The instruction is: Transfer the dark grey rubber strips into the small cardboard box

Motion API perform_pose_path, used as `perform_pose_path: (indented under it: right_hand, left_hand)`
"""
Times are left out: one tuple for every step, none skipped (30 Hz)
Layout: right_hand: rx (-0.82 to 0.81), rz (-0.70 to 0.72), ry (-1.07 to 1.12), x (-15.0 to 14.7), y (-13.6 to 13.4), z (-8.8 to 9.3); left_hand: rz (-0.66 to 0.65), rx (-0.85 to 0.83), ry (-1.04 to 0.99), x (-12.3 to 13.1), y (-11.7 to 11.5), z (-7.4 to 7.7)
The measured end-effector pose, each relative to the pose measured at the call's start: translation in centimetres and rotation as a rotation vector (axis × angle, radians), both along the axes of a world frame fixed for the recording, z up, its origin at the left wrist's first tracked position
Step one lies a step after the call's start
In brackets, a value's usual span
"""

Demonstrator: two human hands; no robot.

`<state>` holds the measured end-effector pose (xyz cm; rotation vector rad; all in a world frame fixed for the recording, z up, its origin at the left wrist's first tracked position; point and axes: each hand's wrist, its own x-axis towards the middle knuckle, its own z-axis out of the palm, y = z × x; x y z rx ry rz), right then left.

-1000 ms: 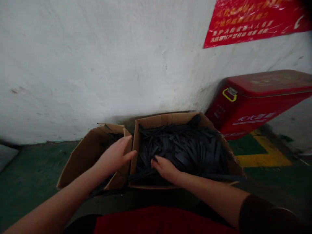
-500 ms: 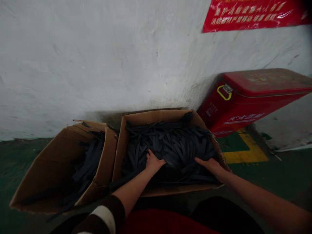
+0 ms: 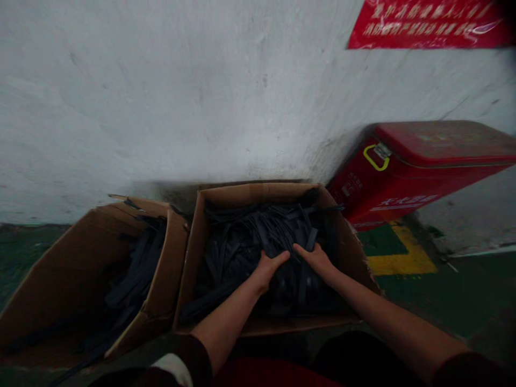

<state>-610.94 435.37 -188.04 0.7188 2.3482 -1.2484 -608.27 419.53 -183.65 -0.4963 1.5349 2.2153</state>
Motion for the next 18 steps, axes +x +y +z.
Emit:
perform_pose_path:
  right_hand:
    - [-0.012, 0.017, 0.001, -0.2, -1.0, 0.5]
    - [-0.027, 0.037, 0.003, -0.4, -2.0, 0.9]
    - [-0.042, 0.056, 0.006, -0.5, -2.8, 1.2]
    - [-0.055, 0.073, 0.007, -0.5, -3.5, 1.5]
    - [-0.065, 0.086, 0.004, -0.5, -3.9, 1.7]
    - [-0.073, 0.103, 0.005, -0.5, -4.2, 1.8]
    - [-0.081, 0.122, 0.017, -0.5, -4.3, 1.7]
    - [-0.095, 0.136, 0.04, -0.5, -4.3, 1.6]
    - [-0.111, 0.14, 0.067, -0.5, -4.2, 1.5]
    - [-0.128, 0.138, 0.095, -0.5, -4.0, 1.5]
    - [-0.141, 0.128, 0.117, -0.6, -3.9, 1.4]
    - [-0.149, 0.114, 0.127, -0.6, -3.8, 1.5]
    - [-0.153, 0.099, 0.127, -0.7, -3.7, 1.7]
    - [-0.156, 0.094, 0.123, -0.7, -3.6, 2.0]
    - [-0.159, 0.096, 0.123, -0.7, -3.5, 2.4]
    - [-0.166, 0.097, 0.126, -0.7, -3.4, 2.8]
    - [-0.175, 0.098, 0.135, -0.7, -3.3, 3.3]
    - [-0.186, 0.099, 0.149, -0.6, -3.2, 3.8]
  left_hand:
    - [0.002, 0.021, -0.007, -0.2, -0.8, 0.6]
    - [0.002, 0.034, -0.007, -0.3, -1.7, 1.2]
    - [-0.004, 0.04, -0.008, -0.4, -2.7, 1.7]
    - [-0.01, 0.037, -0.015, -0.4, -3.5, 2.0]
    - [-0.013, 0.028, -0.03, -0.4, -4.1, 2.2]
    - [-0.011, 0.013, -0.052, -0.4, -4.6, 2.2]
    - [-0.003, -0.007, -0.079, -0.3, -4.8, 2.1]
    - [0.01, -0.03, -0.106, -0.2, -4.9, 2.0]
    - [0.026, -0.052, -0.127, -0.2, -4.8, 1.8]
    - [0.044, -0.067, -0.134, -0.2, -4.6, 1.5]
    - [0.057, -0.072, -0.128, -0.3, -4.3, 1.4]
    - [0.062, -0.066, -0.116, -0.5, -4.0, 1.3]
    - [0.061, -0.057, -0.105, -0.6, -3.8, 1.2]
    - [0.057, -0.049, -0.098, -0.8, -3.6, 1.3]
    - [0.049, -0.04, -0.092, -0.9, -3.4, 1.4]
    - [0.041, -0.029, -0.084, -1.0, -3.3, 1.6]
    - [0.034, -0.017, -0.069, -1.0, -3.2, 2.0]
    - [0.033, -0.004, -0.044, -1.0, -3.1, 2.4]
